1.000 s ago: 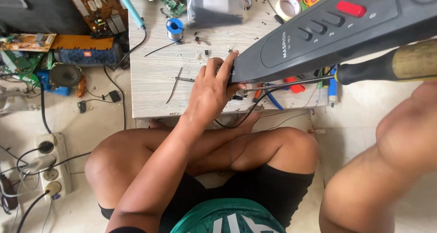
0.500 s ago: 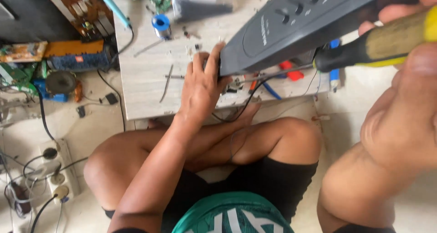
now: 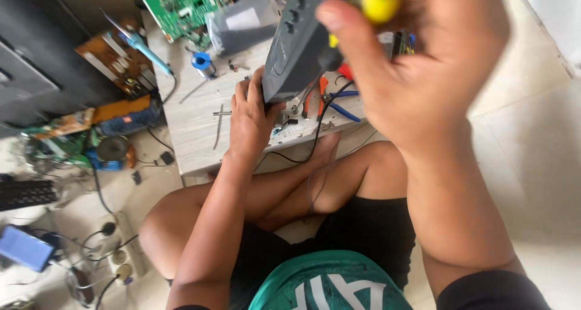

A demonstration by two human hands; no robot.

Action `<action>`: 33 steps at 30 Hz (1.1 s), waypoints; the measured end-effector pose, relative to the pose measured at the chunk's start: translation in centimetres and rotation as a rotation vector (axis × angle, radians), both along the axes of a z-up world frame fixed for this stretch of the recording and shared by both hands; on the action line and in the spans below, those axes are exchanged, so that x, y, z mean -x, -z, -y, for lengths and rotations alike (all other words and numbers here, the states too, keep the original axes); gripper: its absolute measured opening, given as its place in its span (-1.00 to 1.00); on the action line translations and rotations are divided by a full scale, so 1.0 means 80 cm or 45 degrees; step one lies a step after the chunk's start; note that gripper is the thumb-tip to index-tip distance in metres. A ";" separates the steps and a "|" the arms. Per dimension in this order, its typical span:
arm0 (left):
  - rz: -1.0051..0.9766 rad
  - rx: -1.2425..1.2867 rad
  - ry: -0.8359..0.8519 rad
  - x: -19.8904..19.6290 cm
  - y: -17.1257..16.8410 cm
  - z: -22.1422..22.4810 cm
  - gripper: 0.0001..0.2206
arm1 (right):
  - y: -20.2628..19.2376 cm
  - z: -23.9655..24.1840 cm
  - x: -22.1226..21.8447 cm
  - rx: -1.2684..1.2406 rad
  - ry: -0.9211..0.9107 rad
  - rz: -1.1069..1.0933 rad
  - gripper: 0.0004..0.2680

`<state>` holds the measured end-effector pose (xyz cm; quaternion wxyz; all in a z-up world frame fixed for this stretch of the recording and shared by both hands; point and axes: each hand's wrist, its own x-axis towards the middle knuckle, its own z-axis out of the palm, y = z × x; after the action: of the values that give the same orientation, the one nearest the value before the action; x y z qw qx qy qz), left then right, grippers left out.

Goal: Disassembling a fan motor and its plastic housing using a screwdriver on the floor.

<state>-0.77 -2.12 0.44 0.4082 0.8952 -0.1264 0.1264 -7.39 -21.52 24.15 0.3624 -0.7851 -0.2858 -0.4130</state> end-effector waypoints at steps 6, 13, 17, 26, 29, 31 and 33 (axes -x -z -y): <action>0.067 -0.023 0.034 0.005 -0.007 -0.003 -0.33 | -0.027 0.012 0.010 0.270 0.011 0.077 -0.72; -0.059 -0.050 -0.036 0.028 -0.045 0.013 -0.09 | -0.040 0.124 0.132 0.150 0.224 0.025 -0.66; 0.166 -0.122 -0.065 0.025 -0.049 0.025 -0.13 | 0.074 0.229 0.185 -0.248 0.481 -0.090 -0.64; 0.472 0.050 -0.184 0.013 -0.061 0.063 -0.12 | 0.237 0.226 0.060 -0.704 0.547 0.087 -0.64; 0.472 -0.015 -0.282 0.019 -0.062 0.065 -0.04 | 0.260 0.205 0.002 -0.691 0.466 0.132 -0.64; 0.345 0.135 -0.314 0.038 -0.067 0.065 0.19 | 0.270 0.188 -0.033 -0.730 0.442 0.061 -0.68; 0.320 0.592 -0.329 0.072 -0.071 0.084 -0.18 | 0.282 0.178 -0.058 -0.758 0.441 0.041 -0.69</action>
<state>-6.56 -8.81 6.10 0.5643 0.7636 -0.0285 0.3127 -2.76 -35.76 1.56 0.4954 -0.6752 -0.0208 -0.5461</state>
